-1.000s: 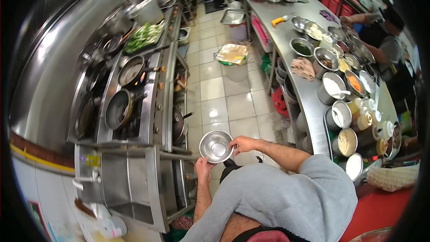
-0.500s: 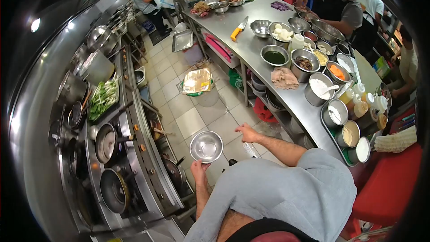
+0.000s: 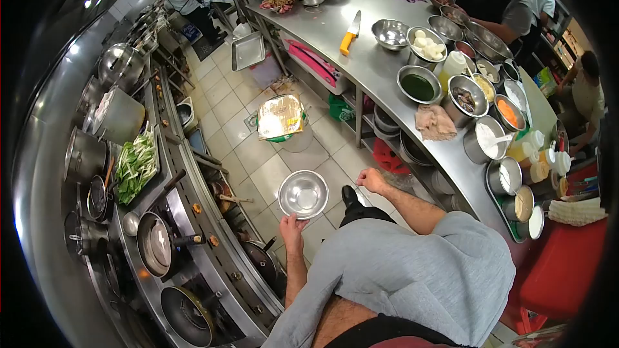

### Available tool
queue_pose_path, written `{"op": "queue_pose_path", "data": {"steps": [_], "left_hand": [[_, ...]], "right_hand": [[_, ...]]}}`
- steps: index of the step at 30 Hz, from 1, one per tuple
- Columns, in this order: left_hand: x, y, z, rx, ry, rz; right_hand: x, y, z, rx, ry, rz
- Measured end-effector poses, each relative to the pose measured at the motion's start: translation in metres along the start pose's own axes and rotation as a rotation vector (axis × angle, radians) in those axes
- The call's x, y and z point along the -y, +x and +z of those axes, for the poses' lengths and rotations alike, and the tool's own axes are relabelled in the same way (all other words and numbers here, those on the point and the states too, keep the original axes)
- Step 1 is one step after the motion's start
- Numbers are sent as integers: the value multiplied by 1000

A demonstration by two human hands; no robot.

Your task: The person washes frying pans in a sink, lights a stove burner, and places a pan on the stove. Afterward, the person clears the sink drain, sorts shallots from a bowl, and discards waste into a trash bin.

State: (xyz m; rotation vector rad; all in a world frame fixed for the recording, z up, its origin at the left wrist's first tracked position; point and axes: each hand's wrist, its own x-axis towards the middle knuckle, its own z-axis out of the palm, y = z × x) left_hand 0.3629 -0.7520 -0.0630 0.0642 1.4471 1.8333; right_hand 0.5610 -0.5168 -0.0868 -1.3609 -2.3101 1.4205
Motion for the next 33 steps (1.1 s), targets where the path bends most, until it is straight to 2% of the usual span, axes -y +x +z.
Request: {"op": "queue_pose_path", "data": {"steps": [6,9,11,12,16,18,20,22,23,25,29,33], "left_hand": [[-12,54,3,-47,32,11],[-36,77,18,-148,38,24],[-46,98,24,-172,34,39],[-47,110,24,-154,32,47],[-52,153,36,-152,71,70],[-64,167,63,-151,80,74],[-74,187,80,-116,110,99],[-80,215,79,-14,148,132],[-96,222,93,-10,168,122],[-116,244,109,51,144,160],[-146,287,124,114,151,164],[-174,330,139,173,176,195]], "right_hand": [[16,86,-12,-59,-60,-77],[9,119,-33,-51,-196,23],[7,128,-52,114,-334,257],[-2,128,-56,185,-518,147],[-2,139,-64,150,-569,187],[-7,165,-56,67,-279,-2],[21,191,-58,23,-93,-82],[54,208,-63,-155,15,-294],[81,215,-73,-142,111,-297],[116,232,-87,-203,123,-375],[168,267,-114,-272,115,-400],[192,313,-137,-373,19,-432]]}}
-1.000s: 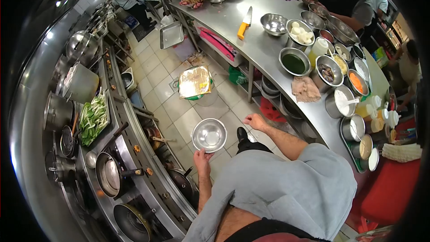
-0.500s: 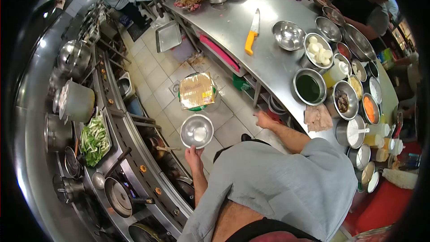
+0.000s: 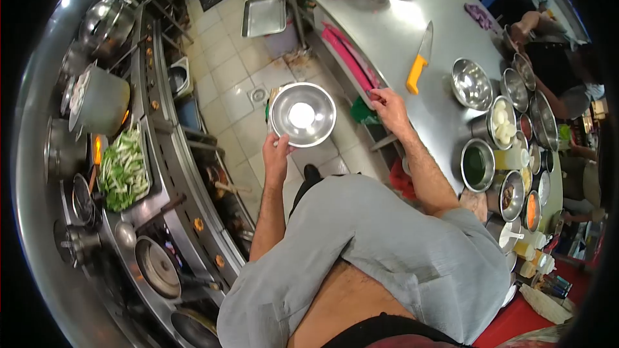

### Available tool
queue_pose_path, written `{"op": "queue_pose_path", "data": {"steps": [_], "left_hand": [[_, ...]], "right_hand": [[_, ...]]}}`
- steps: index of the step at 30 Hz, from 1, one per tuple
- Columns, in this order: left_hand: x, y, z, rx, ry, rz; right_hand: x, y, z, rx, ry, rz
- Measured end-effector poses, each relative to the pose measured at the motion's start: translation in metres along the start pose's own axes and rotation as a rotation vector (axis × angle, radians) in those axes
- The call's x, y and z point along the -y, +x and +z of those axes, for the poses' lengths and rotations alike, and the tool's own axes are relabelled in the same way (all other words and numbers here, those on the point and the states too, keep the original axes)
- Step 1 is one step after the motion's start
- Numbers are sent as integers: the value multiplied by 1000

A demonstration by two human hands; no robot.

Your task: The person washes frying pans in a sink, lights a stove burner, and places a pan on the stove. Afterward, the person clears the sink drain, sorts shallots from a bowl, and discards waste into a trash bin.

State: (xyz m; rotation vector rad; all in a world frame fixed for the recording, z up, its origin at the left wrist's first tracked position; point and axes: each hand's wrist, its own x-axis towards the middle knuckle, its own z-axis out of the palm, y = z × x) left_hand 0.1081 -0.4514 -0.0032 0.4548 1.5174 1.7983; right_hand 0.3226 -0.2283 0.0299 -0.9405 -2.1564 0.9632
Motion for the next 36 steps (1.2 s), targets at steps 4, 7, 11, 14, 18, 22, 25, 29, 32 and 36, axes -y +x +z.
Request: {"op": "queue_pose_path", "data": {"steps": [4,7,11,14,18,22,25,29,32,36], "left_hand": [[-3,30,-18,49,54,-35],[3,45,-38,68,46,-77],[9,59,-50,19,89,-147],[15,66,-43,-23,77,-200],[25,82,-22,-81,71,-188],[34,91,7,-104,23,-225],[30,96,22,-69,38,-276],[37,107,31,-75,59,-299],[39,119,38,-79,37,-299],[47,142,39,-6,25,-310]], "right_hand": [[-2,62,-8,-64,-256,-46],[-30,118,-14,-132,-337,-85],[-63,196,-31,-159,-427,-133],[-80,251,-42,-109,-465,-80],[-105,315,-46,-16,-495,5],[-150,359,-33,-28,-522,-202],[-168,375,-19,99,-652,-268],[-179,346,-11,250,-768,-272],[-166,298,-12,292,-773,-191],[-133,231,-13,204,-755,-123]]}}
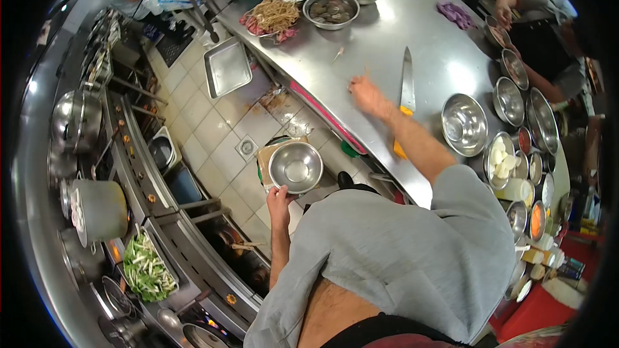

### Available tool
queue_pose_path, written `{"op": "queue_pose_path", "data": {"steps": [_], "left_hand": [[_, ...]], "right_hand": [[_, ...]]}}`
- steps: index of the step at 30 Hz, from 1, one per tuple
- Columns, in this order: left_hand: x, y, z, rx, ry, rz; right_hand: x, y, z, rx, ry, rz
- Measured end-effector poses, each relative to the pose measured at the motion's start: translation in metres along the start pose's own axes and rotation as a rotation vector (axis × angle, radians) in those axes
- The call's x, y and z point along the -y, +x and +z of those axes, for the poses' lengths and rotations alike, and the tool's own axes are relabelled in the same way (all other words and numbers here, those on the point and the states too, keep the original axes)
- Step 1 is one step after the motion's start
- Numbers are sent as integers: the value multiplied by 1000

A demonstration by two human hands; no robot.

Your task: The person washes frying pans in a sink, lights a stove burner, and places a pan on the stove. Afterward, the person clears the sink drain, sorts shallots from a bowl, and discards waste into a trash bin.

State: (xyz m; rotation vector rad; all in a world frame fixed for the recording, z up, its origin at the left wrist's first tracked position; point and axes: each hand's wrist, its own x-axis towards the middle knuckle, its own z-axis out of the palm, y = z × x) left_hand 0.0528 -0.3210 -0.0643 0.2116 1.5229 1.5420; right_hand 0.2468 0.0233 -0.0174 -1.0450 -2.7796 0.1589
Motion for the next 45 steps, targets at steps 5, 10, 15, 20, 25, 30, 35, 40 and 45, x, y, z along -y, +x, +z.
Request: {"op": "queue_pose_path", "data": {"steps": [5,10,15,20,25,30,35,40,45], "left_hand": [[-16,15,15,141,14,1],[-18,23,5,331,71,-26],[-18,14,-22,394,115,-39],[-11,-4,-72,339,129,-50],[4,-26,-122,198,38,-71],[11,-27,-126,124,-7,-75],[7,-12,-96,138,-52,-63],[-1,-3,-63,253,-27,-75],[-2,3,-51,294,34,-91]], "right_hand": [[40,-47,-13,-17,55,171],[61,-67,-15,-124,105,215],[65,-68,-7,-141,159,289],[51,-72,-10,-411,118,354],[41,-58,-13,-288,92,551],[50,-49,-3,-60,-128,419],[79,-70,-5,-181,-52,167],[72,-89,-14,-150,110,207],[32,-80,6,-468,209,265]]}}
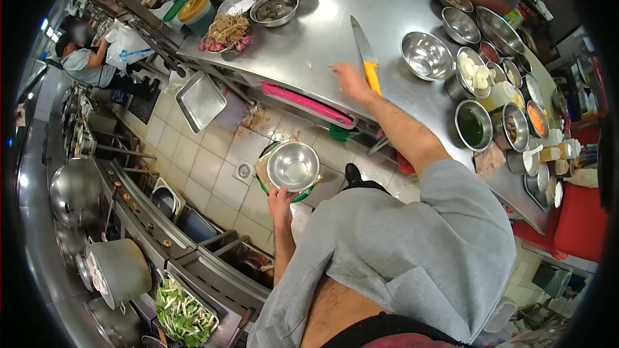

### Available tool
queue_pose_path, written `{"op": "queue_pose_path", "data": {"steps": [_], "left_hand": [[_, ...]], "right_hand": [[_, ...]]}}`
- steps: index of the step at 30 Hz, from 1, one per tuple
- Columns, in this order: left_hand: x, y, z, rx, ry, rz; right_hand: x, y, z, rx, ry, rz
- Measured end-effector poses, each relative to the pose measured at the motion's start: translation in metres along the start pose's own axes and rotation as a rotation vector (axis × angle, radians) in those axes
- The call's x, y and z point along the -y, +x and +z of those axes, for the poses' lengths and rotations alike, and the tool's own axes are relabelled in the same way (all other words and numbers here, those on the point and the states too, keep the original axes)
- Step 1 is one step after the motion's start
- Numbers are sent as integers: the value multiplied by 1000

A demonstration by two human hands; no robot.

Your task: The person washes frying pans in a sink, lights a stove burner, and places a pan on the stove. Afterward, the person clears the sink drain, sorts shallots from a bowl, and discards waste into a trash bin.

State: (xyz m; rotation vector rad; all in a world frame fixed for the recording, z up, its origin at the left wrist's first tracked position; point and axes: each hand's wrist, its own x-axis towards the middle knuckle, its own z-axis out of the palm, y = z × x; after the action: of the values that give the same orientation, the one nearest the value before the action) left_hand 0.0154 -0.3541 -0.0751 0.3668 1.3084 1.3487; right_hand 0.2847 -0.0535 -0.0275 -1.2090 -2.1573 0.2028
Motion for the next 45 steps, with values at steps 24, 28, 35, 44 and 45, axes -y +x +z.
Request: {"op": "queue_pose_path", "data": {"steps": [24,28,35,44,45], "left_hand": [[-7,4,7,234,100,-20],[-10,4,6,260,145,-76],[20,-5,-3,343,145,-104],[60,-41,62,612,405,-269],[64,-49,76,682,448,-291]], "right_hand": [[50,-85,-6,61,-304,-62],[66,-100,-26,70,-337,-39],[100,-201,-68,111,-110,242],[94,-465,-166,-497,147,1073],[93,-491,-180,-582,211,1158]]}}
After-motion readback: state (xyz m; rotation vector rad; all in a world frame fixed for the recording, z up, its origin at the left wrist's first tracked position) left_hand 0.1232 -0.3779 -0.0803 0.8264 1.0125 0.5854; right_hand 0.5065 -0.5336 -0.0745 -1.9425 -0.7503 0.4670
